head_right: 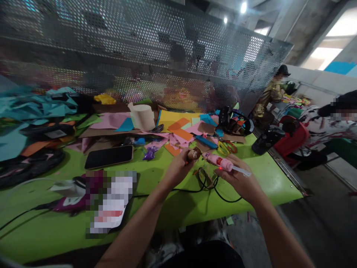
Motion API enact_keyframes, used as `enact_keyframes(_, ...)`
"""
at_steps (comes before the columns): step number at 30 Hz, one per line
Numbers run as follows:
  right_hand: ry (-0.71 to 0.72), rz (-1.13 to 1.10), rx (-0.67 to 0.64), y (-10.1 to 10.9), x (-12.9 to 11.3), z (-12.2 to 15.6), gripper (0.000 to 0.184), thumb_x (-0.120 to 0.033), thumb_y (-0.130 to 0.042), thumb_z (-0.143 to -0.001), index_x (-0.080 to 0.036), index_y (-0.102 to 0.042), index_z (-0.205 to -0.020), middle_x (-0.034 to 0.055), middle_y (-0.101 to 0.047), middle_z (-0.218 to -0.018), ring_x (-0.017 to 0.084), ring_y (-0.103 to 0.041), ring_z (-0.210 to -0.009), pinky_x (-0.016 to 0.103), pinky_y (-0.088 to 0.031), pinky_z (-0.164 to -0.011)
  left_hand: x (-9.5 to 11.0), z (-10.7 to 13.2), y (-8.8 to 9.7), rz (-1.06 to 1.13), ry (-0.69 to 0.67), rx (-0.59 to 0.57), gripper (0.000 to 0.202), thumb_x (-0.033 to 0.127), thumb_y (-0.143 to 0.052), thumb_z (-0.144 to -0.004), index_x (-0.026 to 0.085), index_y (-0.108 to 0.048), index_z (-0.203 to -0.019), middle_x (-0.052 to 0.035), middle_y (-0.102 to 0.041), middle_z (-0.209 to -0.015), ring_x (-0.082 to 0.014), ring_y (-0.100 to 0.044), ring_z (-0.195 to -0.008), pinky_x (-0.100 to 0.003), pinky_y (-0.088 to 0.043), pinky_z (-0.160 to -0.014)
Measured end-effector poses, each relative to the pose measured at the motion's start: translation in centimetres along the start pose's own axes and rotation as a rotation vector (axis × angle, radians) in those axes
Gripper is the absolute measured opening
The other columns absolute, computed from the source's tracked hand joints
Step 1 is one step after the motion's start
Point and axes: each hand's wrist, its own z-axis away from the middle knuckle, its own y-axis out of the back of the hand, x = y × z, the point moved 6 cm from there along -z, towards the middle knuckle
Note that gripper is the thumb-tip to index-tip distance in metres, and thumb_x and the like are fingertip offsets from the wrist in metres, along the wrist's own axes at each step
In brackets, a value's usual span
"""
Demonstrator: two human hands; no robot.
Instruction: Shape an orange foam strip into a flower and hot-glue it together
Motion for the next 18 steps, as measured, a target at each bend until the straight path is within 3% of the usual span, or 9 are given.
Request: enact_keyframes(18,-0.019,-0.024,0.009,0.13,0.20,-0.04,0.025,-0.046,-0.065,-0.086,-0.022,-0.061,-0.080,0.0023,-0.062,-0.080,0.019,-0.058,-0.071,0.031,-0.046,-0.063,0.04,0.00,-0.09,-0.042,-0.001,-0.010,0.012,0.020,-0.054,-0.086,0.020,-0.053,-0.098,-0.0044,-0.063,-0.089,-0.0193,-0.059,-0.081,-0.030,-0.043,-0.072)
